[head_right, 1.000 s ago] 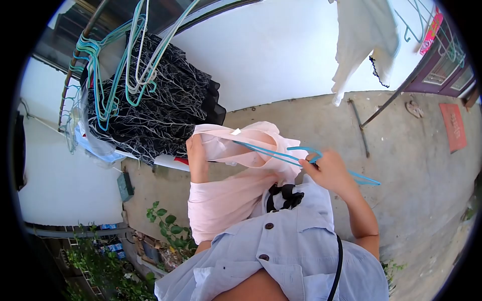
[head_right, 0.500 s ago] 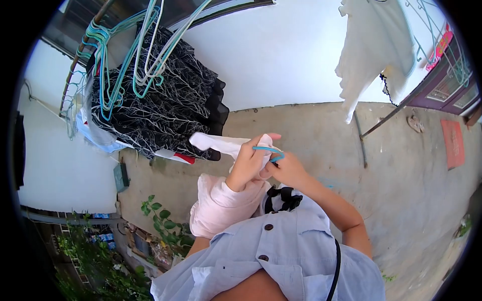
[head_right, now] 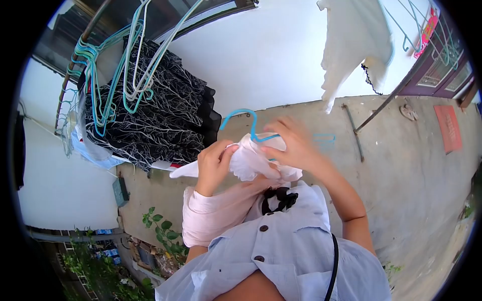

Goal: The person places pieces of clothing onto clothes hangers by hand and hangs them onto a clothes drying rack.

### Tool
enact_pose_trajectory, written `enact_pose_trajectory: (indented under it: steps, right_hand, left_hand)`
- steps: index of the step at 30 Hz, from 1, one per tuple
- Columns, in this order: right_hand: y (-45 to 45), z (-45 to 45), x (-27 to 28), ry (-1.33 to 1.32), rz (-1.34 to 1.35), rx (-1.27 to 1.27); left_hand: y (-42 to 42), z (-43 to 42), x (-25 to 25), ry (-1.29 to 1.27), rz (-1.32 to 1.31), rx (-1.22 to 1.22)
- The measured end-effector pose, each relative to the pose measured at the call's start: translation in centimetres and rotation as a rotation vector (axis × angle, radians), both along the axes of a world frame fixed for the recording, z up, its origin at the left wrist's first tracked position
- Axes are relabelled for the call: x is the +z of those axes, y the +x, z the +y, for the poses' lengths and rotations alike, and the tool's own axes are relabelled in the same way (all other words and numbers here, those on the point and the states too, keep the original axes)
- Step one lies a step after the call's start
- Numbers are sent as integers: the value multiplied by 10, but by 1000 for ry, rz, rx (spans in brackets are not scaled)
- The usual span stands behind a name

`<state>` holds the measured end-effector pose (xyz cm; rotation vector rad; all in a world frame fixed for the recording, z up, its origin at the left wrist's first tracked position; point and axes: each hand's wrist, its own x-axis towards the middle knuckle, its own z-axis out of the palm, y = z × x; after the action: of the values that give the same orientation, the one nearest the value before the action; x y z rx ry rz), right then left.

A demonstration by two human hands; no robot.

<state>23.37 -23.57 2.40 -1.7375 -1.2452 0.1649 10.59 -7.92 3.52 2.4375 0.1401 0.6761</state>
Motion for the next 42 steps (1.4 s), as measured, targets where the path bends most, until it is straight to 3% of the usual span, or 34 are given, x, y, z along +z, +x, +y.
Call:
enact_pose_trajectory:
  steps: [2,3,6,8,15,17,21,25,34,36,40,42]
  right_hand:
    - [1,-7,11,391,-298,-499]
    - [5,-18,-7,389,-300,-511]
    - [4,-47,-78,479,-335,-473]
    - [-7,-42,-95,153,-237,-136]
    - [16,4,-110,-59,-283,-21]
    - [33,3,-116,-118,-636,-5]
    - [70,-17,-104,-285,-669,-144]
    - [81,-43,-59,-287,-673,-121]
    - [73,-47,-2,-214,-534,-7]
    - [59,-38,12,-189,-492,41]
    - [18,-9,23,-64,-410,336]
    - [1,1,22,-4,-466,337]
  left_hand:
    - [-7,4,4,-184,27,128]
    - [-9,6,4,-184,28,116]
    - [-16,7,5,-387,-43,125]
    - [-18,4,13,-420,-71,86]
    - [-39,-3,33,-545,-148,-78]
    - [-48,-3,42,-368,-129,-71]
    - [-71,20,40,-336,-177,117]
    - [-89,40,29,-242,-152,331]
    - [-90,48,2,-195,-109,319]
    - [-81,41,-1,20,-29,243]
    - [-62,24,-8,-57,-36,132]
    - [-58,23,-7,-135,-78,128]
